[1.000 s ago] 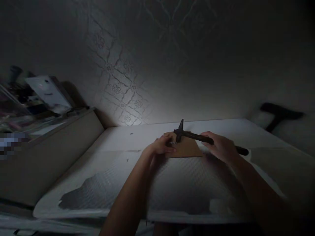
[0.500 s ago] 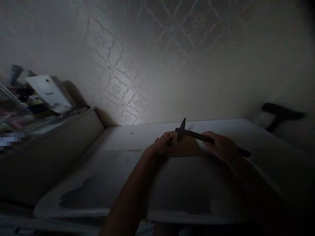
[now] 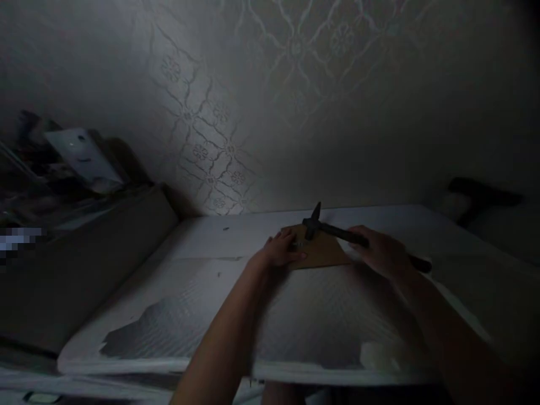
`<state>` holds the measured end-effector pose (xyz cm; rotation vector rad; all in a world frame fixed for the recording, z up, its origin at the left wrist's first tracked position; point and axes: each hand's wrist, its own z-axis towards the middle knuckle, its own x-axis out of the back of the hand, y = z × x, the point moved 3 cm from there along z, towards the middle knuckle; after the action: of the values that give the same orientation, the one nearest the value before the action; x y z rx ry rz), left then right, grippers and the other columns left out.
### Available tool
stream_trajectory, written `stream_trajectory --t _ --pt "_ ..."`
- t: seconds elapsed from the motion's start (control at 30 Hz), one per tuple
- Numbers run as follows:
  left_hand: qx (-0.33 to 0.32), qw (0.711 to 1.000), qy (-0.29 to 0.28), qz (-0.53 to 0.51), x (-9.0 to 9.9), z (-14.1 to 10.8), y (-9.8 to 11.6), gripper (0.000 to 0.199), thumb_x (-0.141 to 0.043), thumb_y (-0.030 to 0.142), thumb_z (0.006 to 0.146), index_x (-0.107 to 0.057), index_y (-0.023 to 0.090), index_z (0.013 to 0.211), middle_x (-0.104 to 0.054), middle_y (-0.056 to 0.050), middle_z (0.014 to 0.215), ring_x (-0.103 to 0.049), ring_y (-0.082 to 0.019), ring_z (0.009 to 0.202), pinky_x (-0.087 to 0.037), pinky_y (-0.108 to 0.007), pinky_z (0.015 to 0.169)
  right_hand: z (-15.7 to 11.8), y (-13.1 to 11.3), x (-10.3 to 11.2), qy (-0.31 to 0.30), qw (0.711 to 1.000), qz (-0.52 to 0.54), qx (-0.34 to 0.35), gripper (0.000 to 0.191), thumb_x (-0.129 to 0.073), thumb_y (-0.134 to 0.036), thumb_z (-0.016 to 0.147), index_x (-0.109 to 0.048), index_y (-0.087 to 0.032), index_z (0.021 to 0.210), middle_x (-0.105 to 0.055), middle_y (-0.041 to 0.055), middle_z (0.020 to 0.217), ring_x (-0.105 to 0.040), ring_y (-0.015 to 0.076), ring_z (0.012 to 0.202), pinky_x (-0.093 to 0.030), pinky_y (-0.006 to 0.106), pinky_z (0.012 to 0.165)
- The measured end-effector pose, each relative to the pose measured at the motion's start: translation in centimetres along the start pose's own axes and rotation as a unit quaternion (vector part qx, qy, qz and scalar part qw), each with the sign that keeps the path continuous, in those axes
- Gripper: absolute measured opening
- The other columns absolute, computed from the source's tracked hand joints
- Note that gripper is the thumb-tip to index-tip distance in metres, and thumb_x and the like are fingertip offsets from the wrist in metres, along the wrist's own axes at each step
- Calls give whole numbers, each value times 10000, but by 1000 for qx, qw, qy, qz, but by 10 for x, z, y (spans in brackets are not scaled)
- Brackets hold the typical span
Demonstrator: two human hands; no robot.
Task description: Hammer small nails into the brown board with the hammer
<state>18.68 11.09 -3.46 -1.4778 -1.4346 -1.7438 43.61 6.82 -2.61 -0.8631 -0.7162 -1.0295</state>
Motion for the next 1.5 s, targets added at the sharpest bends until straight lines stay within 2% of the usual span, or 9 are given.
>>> stream_trajectory --t 0.27,0.47,0.7,0.93,1.07,1.37,1.5 --pt "9 1000 -3 17 -1 -1 3 775 -555 561 823 -282 223 1464 -186 -139 1561 -167 -334 1423 -148 -514 1125 -1 0 0 -4 1000 -1 0 265 -497 -310 835 -631 -289 1062 -727 18 917 -671 217 784 -433 281 602" --pt "17 999 -1 28 -2 -2 4 802 -532 581 823 -267 190 1471 -134 -139 1572 -141 -327 1431 -142 -512 1130 -2 0 -1 -1 1000 6 -1 274 -524 -314 815 -647 -286 1058 -729 21 890 -671 224 767 -433 280 591" --pt "11 999 -3 31 -2 -1 4 811 -520 571 839 -250 151 1477 -145 -162 1565 -140 -327 1431 -147 -533 1123 -1 -1 0 -10 1000 5 -7 285 -510 -300 821 -636 -282 1077 -729 25 926 -673 219 777 -435 277 602" --pt "10 1000 6 22 -1 -2 5 774 -548 569 823 -292 207 1457 -179 -141 1563 -150 -324 1429 -160 -488 1130 -1 -3 2 -8 1000 8 -3 280 -495 -312 832 -637 -281 1071 -727 25 931 -675 226 798 -440 284 612" --pt "16 1000 -4 26 -1 -2 5 792 -544 559 828 -272 180 1468 -174 -157 1561 -154 -337 1426 -152 -512 1129 -1 -2 2 -3 1000 12 -9 287 -514 -294 816 -644 -284 1072 -727 22 925 -676 223 801 -440 279 614" --pt "15 997 -15 74 0 -3 5 805 -456 632 836 -231 208 1482 -140 -118 1575 -144 -307 1434 -189 -486 1132 0 -3 2 -4 1000 -4 -16 282 -497 -305 832 -644 -279 1071 -728 22 936 -672 223 804 -426 273 616" --pt "15 997 -12 72 0 -3 5 836 -461 639 830 -226 177 1486 -146 -129 1572 -148 -308 1433 -197 -483 1132 -1 -3 1 -22 1000 1 -15 269 -494 -321 839 -637 -283 1064 -727 17 938 -673 221 804 -423 272 615"
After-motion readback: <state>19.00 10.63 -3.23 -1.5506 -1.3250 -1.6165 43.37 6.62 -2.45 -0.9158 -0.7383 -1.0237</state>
